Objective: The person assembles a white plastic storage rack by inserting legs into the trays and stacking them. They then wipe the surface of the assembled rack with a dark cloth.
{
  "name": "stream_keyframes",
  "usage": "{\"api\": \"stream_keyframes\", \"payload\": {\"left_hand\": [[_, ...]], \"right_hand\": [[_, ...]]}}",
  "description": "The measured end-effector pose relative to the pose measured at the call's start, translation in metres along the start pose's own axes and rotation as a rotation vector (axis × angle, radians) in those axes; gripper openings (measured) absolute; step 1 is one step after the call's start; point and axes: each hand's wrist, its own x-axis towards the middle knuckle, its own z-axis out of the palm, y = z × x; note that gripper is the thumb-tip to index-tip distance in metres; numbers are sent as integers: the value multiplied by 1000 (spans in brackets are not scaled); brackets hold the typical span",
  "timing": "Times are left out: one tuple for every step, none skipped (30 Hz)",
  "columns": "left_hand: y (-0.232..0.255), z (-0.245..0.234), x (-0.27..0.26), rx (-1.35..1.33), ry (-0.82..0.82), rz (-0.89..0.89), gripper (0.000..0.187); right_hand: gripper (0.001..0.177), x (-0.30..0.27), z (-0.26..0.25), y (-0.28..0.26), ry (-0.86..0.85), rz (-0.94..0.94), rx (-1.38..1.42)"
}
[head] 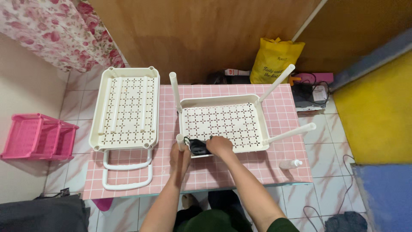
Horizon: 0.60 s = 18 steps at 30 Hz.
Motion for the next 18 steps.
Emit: {"api": "stream_keyframes", "payload": {"left_hand": [[3,-2,-1,-4,-2,2,33],[7,-3,-1,0,-3,4,32],[9,-5,-3,7,-6,4,32],[12,-7,-4,14,-8,4,32],[13,-9,-6,0,-30,-6,32],[15,-10,-7,-14,-51,-15,32],[16,-12,-7,-28,-73,-23,33],[17,-12,-7,-24,-73,-9,33],[17,-12,-7,-20,-72,4,33],[16,-12,-7,-16,-71,17,33],[15,-11,-6,-16,-55,20,33],[14,-10,-5,-15,-40,23,33],[12,-8,-5,-16,-26,26,34],[9,-7,-4,-16,-22,40,33],[7,-6,-3,-16,-18,55,33],[4,-5,-2,-16,-15,70,32],[3,-4,-1,-10,-11,58,32],[2,-3,0,-3,-7,45,32]], "right_hand": [[48,2,-2,6,22,16,26],[48,5,-5,13,59,59,48],[47,7,-6,24,93,103,71],[47,9,-9,36,128,147,95],[45,13,-13,49,164,181,114],[44,17,-19,64,201,214,134],[44,23,-26,77,210,244,110],[44,28,-33,88,218,275,87],[42,33,-38,97,297,261,62],[41,37,-43,104,376,248,37],[40,39,-44,105,455,235,15],[37,40,-43,103,524,189,-7],[34,39,-41,100,593,145,-30],[33,37,-38,94,662,101,-52],[31,34,-35,87,693,15,-29],[29,29,-31,79,723,-71,-6],[29,25,-26,70,752,-159,18],[34,22,-21,60,732,-205,19]]}}
